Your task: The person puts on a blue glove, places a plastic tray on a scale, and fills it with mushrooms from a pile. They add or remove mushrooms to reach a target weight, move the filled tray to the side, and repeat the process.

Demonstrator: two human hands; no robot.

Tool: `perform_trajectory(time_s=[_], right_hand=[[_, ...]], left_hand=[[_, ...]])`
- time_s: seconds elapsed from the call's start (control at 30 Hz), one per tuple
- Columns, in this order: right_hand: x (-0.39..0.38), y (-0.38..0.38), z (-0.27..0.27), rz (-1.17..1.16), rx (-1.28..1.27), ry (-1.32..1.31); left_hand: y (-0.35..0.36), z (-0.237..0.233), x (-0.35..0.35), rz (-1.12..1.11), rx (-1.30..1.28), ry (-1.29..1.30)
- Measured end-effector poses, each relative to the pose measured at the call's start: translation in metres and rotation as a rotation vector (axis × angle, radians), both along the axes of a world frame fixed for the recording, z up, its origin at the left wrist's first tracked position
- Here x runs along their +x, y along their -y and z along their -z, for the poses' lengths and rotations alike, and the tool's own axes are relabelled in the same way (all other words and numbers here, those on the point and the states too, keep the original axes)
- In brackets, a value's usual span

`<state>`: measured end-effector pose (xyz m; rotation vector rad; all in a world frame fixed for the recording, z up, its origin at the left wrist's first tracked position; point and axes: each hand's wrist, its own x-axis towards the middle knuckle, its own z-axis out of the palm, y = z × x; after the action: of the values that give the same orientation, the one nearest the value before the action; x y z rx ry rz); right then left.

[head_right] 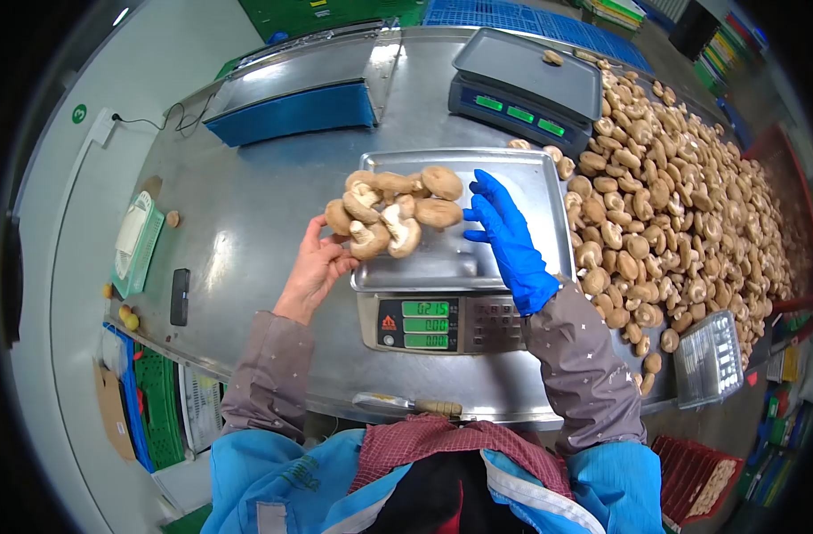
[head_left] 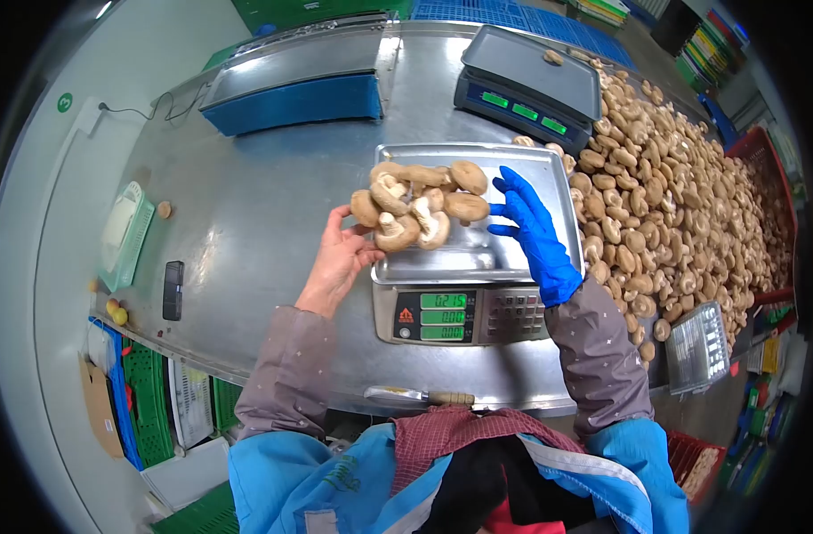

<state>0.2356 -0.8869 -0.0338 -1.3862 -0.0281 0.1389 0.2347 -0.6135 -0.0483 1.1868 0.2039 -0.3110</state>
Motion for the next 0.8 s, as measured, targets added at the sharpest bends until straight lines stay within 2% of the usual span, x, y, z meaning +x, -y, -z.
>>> perform_trajectory(time_s=[0.2,0.4,0.57,0.8], right_hand=[[0.001,-0.014,-0.017,-0.074,-0.080,0.043],[-0.022,0.018,-0.016,0.009,-0.201,-0.017],[-0.050,0.052,-0.010,0.181,-0.258,-0.129],[-0.087,0.101,-0.001,0.340,-0.435,-0.141]], left_hand=[[-0.076,0.009,0.036,-0.178,0.006,0.049],[-0.150,0.056,0.082,-0.305,0.125,0.035],[-0.170,0.102,0.117,-0.367,0.057,-0.050],[-0.179,0.130,0.159,-0.382,0.161,-0.090]])
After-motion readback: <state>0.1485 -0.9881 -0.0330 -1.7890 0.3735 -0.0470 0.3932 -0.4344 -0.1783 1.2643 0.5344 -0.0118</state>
